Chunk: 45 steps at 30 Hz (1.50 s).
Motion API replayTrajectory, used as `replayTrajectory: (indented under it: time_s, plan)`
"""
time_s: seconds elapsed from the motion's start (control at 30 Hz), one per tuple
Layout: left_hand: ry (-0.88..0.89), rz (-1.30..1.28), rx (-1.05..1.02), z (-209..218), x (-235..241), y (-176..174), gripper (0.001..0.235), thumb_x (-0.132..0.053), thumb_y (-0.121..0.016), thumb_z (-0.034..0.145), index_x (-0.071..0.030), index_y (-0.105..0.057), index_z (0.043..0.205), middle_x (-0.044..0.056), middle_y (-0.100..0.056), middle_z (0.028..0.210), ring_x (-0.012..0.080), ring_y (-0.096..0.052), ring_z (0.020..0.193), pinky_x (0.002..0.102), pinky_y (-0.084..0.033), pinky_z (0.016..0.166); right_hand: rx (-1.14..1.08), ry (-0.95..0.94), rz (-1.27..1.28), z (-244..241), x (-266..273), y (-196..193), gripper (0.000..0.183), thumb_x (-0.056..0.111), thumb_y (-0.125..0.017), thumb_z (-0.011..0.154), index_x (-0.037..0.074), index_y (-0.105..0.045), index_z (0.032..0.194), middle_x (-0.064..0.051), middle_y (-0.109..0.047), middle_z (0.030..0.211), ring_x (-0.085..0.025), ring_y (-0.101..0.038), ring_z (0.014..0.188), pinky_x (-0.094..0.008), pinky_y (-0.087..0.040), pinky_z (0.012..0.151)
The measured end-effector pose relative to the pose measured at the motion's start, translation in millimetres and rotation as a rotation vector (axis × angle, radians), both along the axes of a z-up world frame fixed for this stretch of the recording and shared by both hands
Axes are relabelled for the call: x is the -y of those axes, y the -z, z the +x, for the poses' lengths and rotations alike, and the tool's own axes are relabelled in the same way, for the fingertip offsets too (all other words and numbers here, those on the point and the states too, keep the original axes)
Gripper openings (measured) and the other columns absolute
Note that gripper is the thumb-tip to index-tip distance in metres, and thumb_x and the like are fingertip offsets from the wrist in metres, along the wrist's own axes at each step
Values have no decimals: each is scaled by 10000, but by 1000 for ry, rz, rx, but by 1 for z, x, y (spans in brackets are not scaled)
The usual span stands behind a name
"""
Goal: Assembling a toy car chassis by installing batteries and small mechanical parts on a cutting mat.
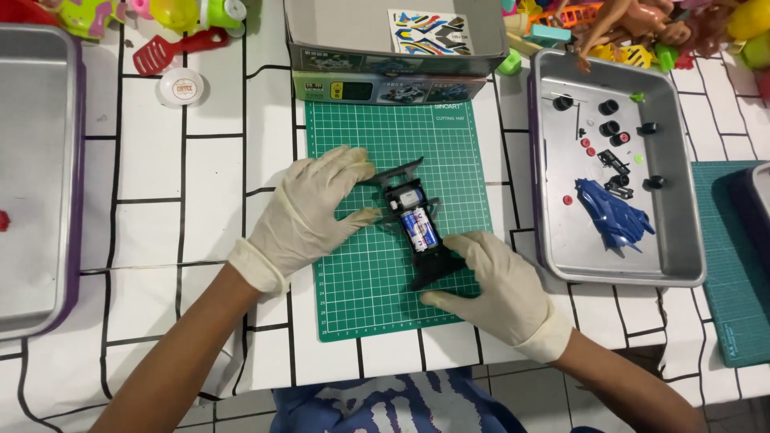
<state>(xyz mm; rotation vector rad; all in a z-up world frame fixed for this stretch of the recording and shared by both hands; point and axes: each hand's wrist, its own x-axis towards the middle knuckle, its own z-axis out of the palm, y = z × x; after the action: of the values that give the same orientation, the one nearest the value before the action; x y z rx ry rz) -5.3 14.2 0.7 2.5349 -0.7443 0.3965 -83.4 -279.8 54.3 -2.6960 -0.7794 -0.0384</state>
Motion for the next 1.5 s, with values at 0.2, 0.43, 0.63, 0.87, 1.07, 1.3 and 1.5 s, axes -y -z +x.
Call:
replayTrajectory:
  time_s: [0.2,0.43,0.63,0.87,1.07,1.3,1.5]
  plan:
    - [-126,292,170,-68,-20,-40,616,-497,-818,794,-120,-581,1218,173,-565,1429,359,-534,1353,520,-472,1006,15,-69,-52,15,-1,-8,702,333,-846,789,83,-518,1357,-160,-594,1321,-337,-640,1205,-430,-584,942]
    - [-210,431,186,-139,27,-47,791,-736,-690,827,-73,-550,1234,265,-641,1276,335,-653,1071,453,-541,945,54,-105,31,67,-17,11,318,27,-646,920,-14,-595,1232,-171,-625,1157,-347,-647,989,-422,-598,752]
    - [100,397,31,-145,58,-75,995,-811,-601,871,-46,-461,1491,290,-607,1339,359,-655,1104,491,-500,934,42,-156,321,85,-30,20,391,-96,-471,958,7,-644,1293,-187,-653,1306,-371,-617,1213,-478,-486,1056]
    - [101,-52,202,-47,17,-11,492,-371,-570,965,-74,-570,1358,64,-581,934,222,-564,762,356,-472,605,53,10,565,67,-42,10,315,-45,-737,859,77,-748,1150,-63,-708,1030,-238,-709,904,-324,-574,741]
    - [68,-192,14,-37,20,-37,721,-548,-462,1016,1,-476,1484,124,-558,1153,206,-517,1021,318,-447,865,12,-51,637,75,-46,18,329,44,-842,808,62,-759,1126,-91,-671,975,-285,-711,896,-360,-585,731]
    - [82,99,152,-27,16,-17,741,-558,-587,904,-124,-496,1498,86,-537,1163,273,-504,935,388,-414,699,-3,-43,644,77,-47,19,337,11,-814,816,39,-751,1146,-116,-660,956,-329,-705,845,-400,-591,672]
    - [70,106,75,-24,18,-16,824,-590,-690,791,-135,-516,1455,83,-513,1172,269,-497,941,389,-388,672,-58,-26,668,80,-48,17,335,16,-812,814,32,-751,1143,-137,-658,970,-365,-705,837,-423,-610,660]
